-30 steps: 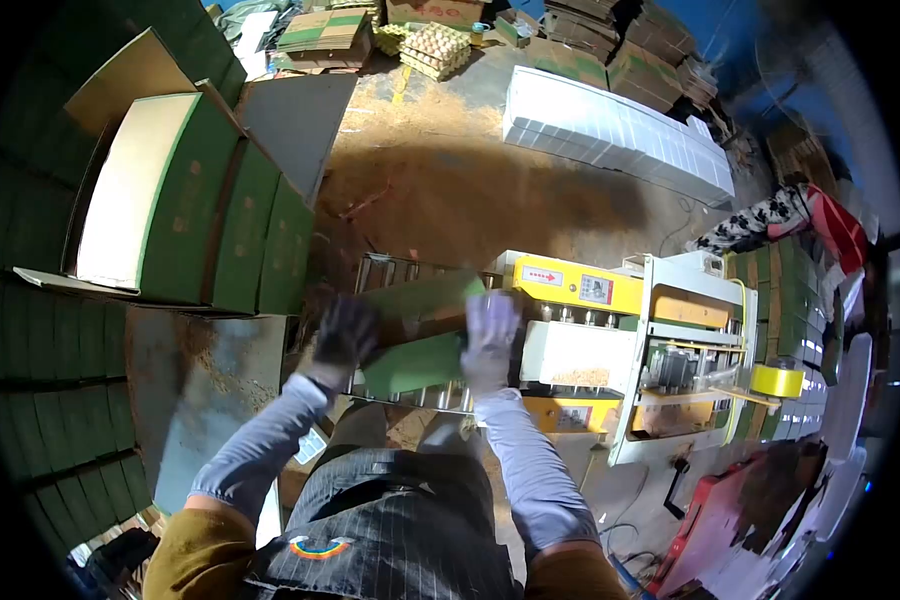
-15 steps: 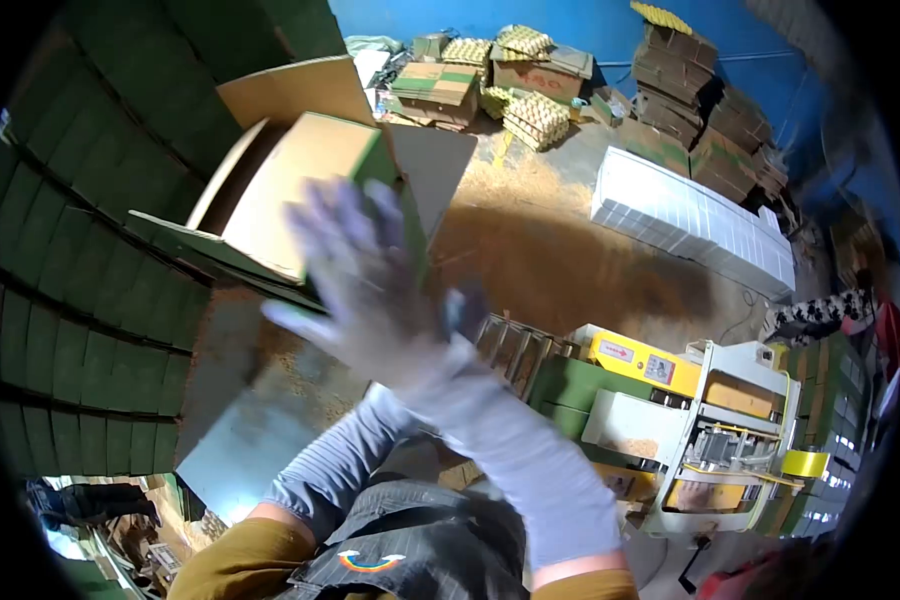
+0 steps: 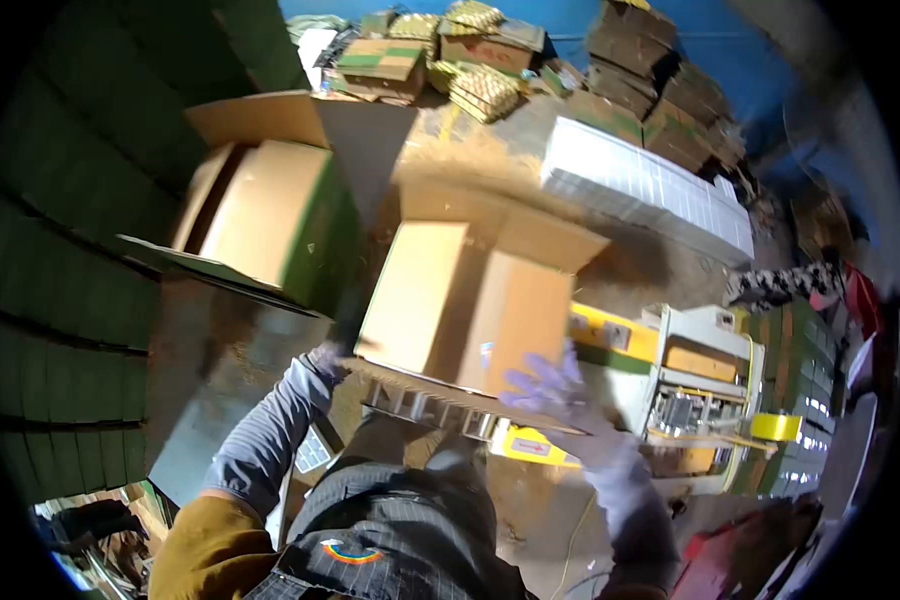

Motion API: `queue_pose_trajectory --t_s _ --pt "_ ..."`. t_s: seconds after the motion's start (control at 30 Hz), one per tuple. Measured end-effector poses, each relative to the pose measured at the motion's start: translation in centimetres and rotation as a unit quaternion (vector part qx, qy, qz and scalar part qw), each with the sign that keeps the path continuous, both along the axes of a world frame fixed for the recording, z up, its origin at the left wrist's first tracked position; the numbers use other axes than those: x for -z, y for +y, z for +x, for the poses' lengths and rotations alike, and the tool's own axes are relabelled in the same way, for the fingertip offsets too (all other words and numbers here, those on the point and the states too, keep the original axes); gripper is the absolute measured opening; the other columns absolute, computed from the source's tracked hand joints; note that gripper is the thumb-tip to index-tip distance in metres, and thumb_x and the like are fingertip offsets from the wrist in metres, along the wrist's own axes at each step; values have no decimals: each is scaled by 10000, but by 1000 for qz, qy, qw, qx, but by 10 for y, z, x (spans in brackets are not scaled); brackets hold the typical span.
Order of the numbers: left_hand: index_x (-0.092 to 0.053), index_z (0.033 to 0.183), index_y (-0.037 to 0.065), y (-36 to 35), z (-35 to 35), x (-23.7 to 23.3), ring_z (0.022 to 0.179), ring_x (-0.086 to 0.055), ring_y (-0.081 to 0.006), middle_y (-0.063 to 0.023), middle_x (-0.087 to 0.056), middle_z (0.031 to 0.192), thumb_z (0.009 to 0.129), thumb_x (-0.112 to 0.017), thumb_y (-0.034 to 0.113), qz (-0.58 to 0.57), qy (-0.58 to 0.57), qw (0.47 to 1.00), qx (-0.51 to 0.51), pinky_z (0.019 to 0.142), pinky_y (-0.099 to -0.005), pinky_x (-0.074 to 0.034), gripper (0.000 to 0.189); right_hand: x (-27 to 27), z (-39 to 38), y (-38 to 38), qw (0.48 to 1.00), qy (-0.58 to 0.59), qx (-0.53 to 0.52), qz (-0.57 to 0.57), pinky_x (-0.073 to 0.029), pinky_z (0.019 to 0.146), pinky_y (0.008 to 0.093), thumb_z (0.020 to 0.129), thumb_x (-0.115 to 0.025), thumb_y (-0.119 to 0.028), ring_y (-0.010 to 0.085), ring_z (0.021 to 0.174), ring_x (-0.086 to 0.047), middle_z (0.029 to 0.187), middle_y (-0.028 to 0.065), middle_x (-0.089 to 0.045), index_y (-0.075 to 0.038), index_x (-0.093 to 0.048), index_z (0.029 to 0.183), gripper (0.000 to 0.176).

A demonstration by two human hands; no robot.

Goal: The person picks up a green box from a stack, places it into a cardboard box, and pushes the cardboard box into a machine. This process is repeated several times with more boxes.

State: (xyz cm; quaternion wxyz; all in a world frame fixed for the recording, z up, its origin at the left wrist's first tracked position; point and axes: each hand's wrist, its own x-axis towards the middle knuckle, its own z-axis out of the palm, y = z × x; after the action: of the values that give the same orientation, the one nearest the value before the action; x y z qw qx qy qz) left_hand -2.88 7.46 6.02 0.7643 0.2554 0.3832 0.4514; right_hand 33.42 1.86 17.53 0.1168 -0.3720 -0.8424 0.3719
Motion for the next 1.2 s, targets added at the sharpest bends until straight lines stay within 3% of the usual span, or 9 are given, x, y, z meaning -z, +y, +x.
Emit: queue_pose_trajectory --t_s 0.17,0.27,0.33,0.4,0.57,0.63,0.73,0.87,1.2 --pt "-622 1113 92 -67 16 59 942 -620 -328 -176 -644 1047 903 -566 314 21 477 871 -118 821 -387 -485 311 189 -6 -49 996 -61 -67 25 -147 1148 528 812 -617 -136 257 1407 -241 1471 18 -361 -188 -482 1355 562" --pt "-651 1110 132 -75 12 64 935 -633 -308 -131 -625 1094 836 -644 352 289 583 746 143 827 -407 -502 351 194 -18 -67 992 -49 -54 -102 -131 1161 490 770 -660 -123 254 1424 -200 1499 33 -323 -165 -468 1369 630" --pt "-636 1127 133 -58 23 49 1042 -577 -288 -77 -587 1173 841 -635 354 285 630 618 375 918 -414 -460 361 212 -30 -76 963 119 219 -101 -138 1168 386 703 -745 -154 251 1437 -146 1526 104 -255 -87 -423 1390 761" --pt "-547 1248 129 -27 29 58 1111 -546 -296 -101 -566 1229 851 -621 276 549 647 476 230 969 -395 -420 429 203 -54 -44 847 207 462 -164 -175 1158 335 688 -776 -187 288 1421 -177 1511 196 -230 -46 -279 1446 918" --pt "-494 1330 185 5 26 39 1234 -425 -326 -132 -475 1329 857 -609 298 373 689 621 -19 1033 -468 -353 499 185 -76 -8 857 35 512 52 -205 1153 384 694 -748 -169 359 1389 -223 1497 221 -213 -76 -211 1468 947" --pt "-450 1362 154 -39 26 42 1224 -436 -322 -162 -458 1329 838 -641 280 402 761 505 68 1009 -477 -366 572 186 -77 -1 890 -132 266 346 -223 1146 422 717 -694 -132 385 1376 -234 1506 194 -192 -91 -264 1454 854" --pt "-404 1379 108 -73 37 56 1234 -416 -318 -183 -463 1304 825 -656 225 375 796 464 105 1016 -477 -350 620 182 -65 -4 958 -133 133 215 -231 1144 448 755 -619 -88 340 1372 -276 1475 169 -291 -100 -343 1420 721" --pt "-478 1317 68 -73 75 137 1150 -513 -259 -142 -534 1272 898 -532 371 129 459 879 17 972 -401 -410 520 194 -37 -39 934 -163 249 199 -246 1134 460 802 -547 -49 354 1323 -360 1414 178 -407 -58 -417 1362 576" --pt "-467 1322 32 27 35 -44 1136 -545 -201 -102 -545 1296 954 -410 509 179 102 967 -152 985 -339 -415 605 -48 -296 95 928 220 20 301 -147 1146 508 793 -676 -422 306 1338 -361 1376 126 -481 -109 -525 1303 617"
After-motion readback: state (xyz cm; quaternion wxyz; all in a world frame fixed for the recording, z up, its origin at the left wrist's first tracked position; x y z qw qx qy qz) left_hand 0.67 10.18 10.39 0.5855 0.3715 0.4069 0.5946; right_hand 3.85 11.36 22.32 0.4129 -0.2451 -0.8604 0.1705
